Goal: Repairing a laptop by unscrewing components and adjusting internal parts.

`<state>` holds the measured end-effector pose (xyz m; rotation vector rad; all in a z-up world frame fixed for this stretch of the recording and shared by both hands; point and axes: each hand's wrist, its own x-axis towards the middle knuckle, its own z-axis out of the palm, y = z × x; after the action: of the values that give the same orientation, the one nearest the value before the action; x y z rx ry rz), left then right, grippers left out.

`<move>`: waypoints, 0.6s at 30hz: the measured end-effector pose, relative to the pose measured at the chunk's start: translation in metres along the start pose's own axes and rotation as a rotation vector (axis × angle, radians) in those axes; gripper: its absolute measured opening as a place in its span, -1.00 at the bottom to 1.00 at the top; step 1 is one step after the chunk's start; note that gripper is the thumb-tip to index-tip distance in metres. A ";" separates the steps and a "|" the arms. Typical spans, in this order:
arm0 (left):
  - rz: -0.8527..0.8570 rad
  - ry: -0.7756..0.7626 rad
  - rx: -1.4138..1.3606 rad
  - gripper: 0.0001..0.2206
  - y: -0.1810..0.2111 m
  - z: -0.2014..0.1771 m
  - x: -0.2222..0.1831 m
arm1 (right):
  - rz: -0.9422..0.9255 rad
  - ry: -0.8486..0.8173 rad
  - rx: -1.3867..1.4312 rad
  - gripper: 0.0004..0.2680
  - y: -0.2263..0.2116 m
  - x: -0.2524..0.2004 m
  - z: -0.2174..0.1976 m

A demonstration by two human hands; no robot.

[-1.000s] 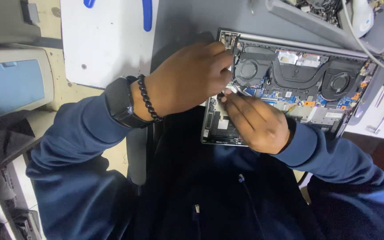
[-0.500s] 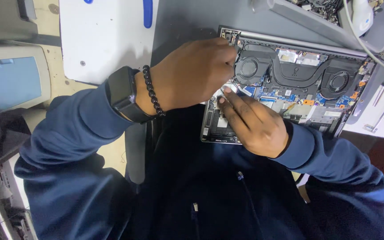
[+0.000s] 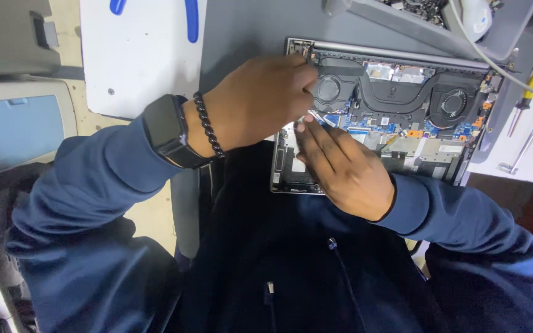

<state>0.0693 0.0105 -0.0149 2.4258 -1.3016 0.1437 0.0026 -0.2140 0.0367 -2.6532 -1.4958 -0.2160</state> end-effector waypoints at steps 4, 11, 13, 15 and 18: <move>-0.010 -0.075 0.062 -0.84 0.004 -0.006 0.004 | -0.013 -0.013 -0.012 -0.69 -0.001 -0.003 0.006; -0.011 -0.090 0.112 -0.88 0.008 -0.001 0.010 | -0.045 0.016 -0.079 -0.73 -0.009 -0.008 0.012; -0.024 -0.095 0.101 -0.89 0.008 -0.003 0.013 | -0.050 0.001 -0.096 -0.73 -0.009 -0.010 0.013; -0.071 -0.197 0.129 -0.93 0.010 -0.007 0.015 | -0.048 0.010 -0.046 -0.72 -0.011 -0.012 0.015; -0.090 -0.189 0.128 -0.75 0.011 -0.004 0.018 | -0.050 0.045 -0.058 -0.76 -0.010 -0.011 0.015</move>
<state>0.0709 -0.0078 -0.0030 2.6567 -1.2934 -0.0280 -0.0101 -0.2157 0.0201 -2.6375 -1.5671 -0.3257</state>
